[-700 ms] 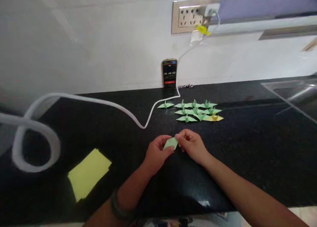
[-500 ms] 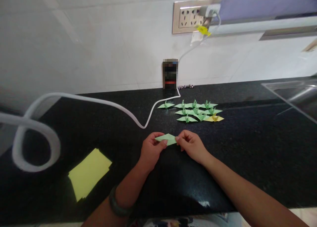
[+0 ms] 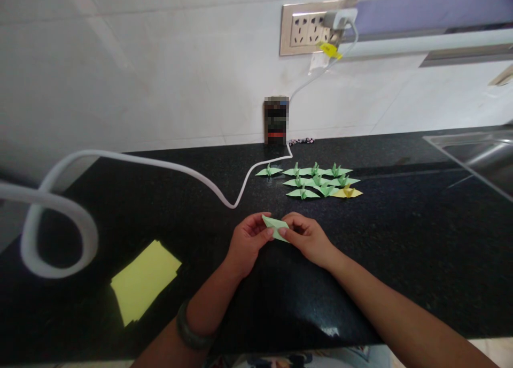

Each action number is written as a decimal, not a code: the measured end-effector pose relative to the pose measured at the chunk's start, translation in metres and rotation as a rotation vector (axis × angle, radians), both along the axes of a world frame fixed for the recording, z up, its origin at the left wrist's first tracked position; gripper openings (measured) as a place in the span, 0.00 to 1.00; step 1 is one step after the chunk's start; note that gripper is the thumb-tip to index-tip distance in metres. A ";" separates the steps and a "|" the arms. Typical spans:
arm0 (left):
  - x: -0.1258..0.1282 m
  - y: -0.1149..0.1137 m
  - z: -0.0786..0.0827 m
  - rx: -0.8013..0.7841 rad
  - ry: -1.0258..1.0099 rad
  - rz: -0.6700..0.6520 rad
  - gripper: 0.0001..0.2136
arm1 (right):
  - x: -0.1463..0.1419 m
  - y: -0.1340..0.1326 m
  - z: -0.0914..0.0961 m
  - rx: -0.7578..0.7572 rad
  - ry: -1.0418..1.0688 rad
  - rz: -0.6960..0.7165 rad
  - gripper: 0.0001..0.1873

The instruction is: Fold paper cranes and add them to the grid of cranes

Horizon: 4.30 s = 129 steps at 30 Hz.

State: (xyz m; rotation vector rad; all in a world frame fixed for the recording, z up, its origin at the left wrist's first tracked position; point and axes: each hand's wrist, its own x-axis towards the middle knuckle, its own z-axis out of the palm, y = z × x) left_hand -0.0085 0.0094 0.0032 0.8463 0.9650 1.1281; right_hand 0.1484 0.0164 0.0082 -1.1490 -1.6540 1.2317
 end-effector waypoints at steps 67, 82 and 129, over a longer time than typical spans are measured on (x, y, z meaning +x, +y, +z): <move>0.008 0.000 0.011 -0.161 -0.172 0.250 0.07 | -0.013 -0.011 -0.004 -0.287 0.027 0.147 0.17; 0.004 -0.001 0.001 -0.087 0.078 0.146 0.10 | -0.010 -0.008 -0.002 0.158 -0.219 -0.034 0.17; 0.002 -0.010 0.007 0.145 0.556 -0.082 0.13 | -0.006 -0.005 0.003 0.465 -0.270 -0.100 0.04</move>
